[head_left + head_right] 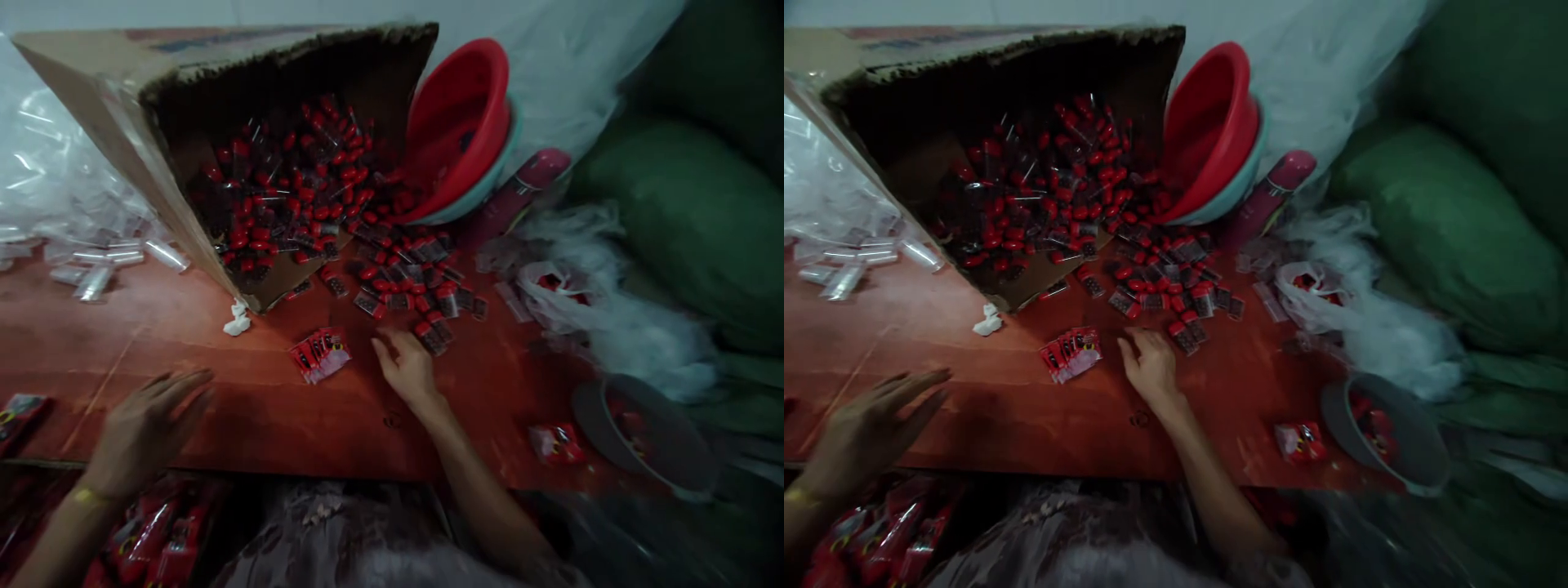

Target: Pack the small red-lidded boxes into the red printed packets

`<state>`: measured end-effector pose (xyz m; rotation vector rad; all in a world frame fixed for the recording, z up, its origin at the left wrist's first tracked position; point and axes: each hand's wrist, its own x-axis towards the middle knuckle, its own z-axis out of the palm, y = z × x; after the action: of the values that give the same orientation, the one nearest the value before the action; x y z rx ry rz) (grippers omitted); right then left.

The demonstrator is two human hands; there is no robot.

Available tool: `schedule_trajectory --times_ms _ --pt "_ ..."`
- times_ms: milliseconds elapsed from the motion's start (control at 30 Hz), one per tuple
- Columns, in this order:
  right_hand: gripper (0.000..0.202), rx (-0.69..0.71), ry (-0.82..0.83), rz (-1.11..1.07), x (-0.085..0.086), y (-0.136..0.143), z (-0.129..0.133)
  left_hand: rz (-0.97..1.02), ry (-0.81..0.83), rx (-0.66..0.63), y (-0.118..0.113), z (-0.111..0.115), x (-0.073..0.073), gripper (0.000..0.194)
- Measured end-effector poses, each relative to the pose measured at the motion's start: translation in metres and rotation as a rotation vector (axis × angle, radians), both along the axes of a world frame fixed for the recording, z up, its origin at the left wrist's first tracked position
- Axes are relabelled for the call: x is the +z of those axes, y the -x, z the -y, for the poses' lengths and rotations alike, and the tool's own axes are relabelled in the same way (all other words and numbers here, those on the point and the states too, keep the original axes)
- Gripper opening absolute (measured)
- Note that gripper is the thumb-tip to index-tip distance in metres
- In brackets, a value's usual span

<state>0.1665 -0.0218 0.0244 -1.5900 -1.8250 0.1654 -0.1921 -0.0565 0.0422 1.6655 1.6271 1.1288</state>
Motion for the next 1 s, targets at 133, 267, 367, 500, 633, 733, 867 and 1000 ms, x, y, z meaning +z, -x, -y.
schedule_trajectory --times_ms 133,267,367,500,633,733,867,1000 --pt "0.037 -0.025 0.071 0.245 -0.011 -0.023 -0.036 -0.182 -0.072 -0.318 -0.104 -0.04 0.001 0.029" --pt "0.041 0.087 0.123 0.385 -0.023 -0.021 -0.057 -0.408 -0.108 -0.481 -0.157 -0.062 -0.008 0.033" --pt "0.048 0.16 0.117 0.407 -0.031 -0.028 -0.046 -0.513 -0.11 -0.477 -0.168 -0.072 -0.017 0.034" --pt "0.054 0.219 0.102 0.359 -0.036 -0.046 -0.008 -0.595 -0.081 -0.47 -0.17 -0.076 -0.03 0.035" --pt "0.037 0.176 0.029 0.281 -0.038 -0.052 0.026 -0.612 -0.063 -0.384 -0.172 -0.074 -0.036 0.029" --pt "0.03 0.086 -0.024 0.225 -0.04 -0.047 0.039 -0.6 -0.041 -0.293 -0.175 -0.075 -0.034 0.026" --pt "0.024 0.048 -0.064 0.154 -0.036 -0.031 0.044 -0.557 -0.021 -0.217 -0.171 -0.082 -0.032 0.022" --pt "0.022 0.07 -0.049 -0.004 -0.021 -0.012 0.043 -0.528 -0.087 -0.152 -0.167 -0.081 -0.025 0.024"
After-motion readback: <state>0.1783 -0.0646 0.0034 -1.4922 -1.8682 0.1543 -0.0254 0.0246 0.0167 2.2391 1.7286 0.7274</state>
